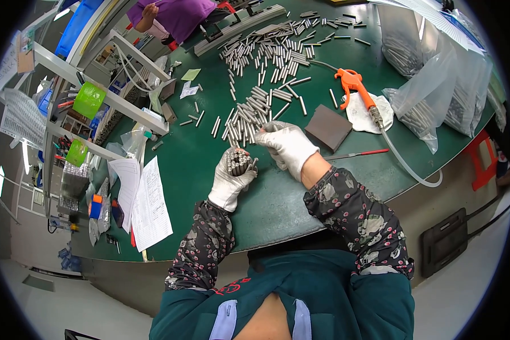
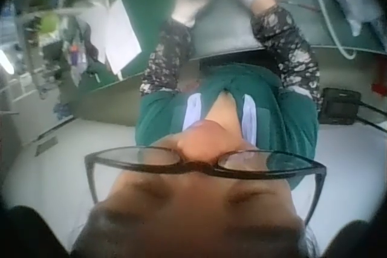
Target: Sorting and aligning small cylindrical metal rods on a workbench for packaging.
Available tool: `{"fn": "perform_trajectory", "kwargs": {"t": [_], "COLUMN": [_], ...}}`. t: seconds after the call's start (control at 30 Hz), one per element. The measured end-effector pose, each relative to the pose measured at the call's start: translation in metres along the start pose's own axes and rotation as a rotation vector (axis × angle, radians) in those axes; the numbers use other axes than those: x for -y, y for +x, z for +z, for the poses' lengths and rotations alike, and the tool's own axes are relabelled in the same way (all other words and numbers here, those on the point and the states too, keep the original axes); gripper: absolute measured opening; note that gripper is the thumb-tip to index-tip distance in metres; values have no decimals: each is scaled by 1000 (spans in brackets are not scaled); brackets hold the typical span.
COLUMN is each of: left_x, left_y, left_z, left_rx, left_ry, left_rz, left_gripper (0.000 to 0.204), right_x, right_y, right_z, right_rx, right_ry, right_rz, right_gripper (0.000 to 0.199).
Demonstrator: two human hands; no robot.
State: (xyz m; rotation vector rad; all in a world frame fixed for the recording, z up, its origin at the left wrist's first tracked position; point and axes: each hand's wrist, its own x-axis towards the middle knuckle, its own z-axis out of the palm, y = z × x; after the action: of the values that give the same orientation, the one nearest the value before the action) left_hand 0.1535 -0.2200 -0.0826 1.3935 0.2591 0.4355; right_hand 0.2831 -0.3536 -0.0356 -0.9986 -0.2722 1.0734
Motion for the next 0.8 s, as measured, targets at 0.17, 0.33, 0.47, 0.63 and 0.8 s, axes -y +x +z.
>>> {"fn": "perform_trajectory", "kwargs": {"t": [0.17, 0.33, 0.47, 0.63, 0.8], "left_x": [0, -1, -2, -8, -8], "left_y": [-1, -2, -2, -3, -3], "left_z": [-4, -3, -2, 1, 4], "left_rx": [24, 13, -9, -13, -23], "left_ry": [16, 39, 51, 70, 35], "left_rz": [-47, -51, -57, -80, -61], "left_gripper": [51, 52, 51, 50, 61], "right_x": [-1, -8, -15, -22, -26], "right_y": [-4, 1, 4, 9, 10], "right_z": [5, 7, 4, 1, 2], "right_rx": [-19, -37, -1, 34, 40], "right_ry": [-159, -380, -544, -613, -548], "right_rz": [-14, -130, -224, -279, -247], "right_gripper": [15, 17, 21, 22, 22]}}
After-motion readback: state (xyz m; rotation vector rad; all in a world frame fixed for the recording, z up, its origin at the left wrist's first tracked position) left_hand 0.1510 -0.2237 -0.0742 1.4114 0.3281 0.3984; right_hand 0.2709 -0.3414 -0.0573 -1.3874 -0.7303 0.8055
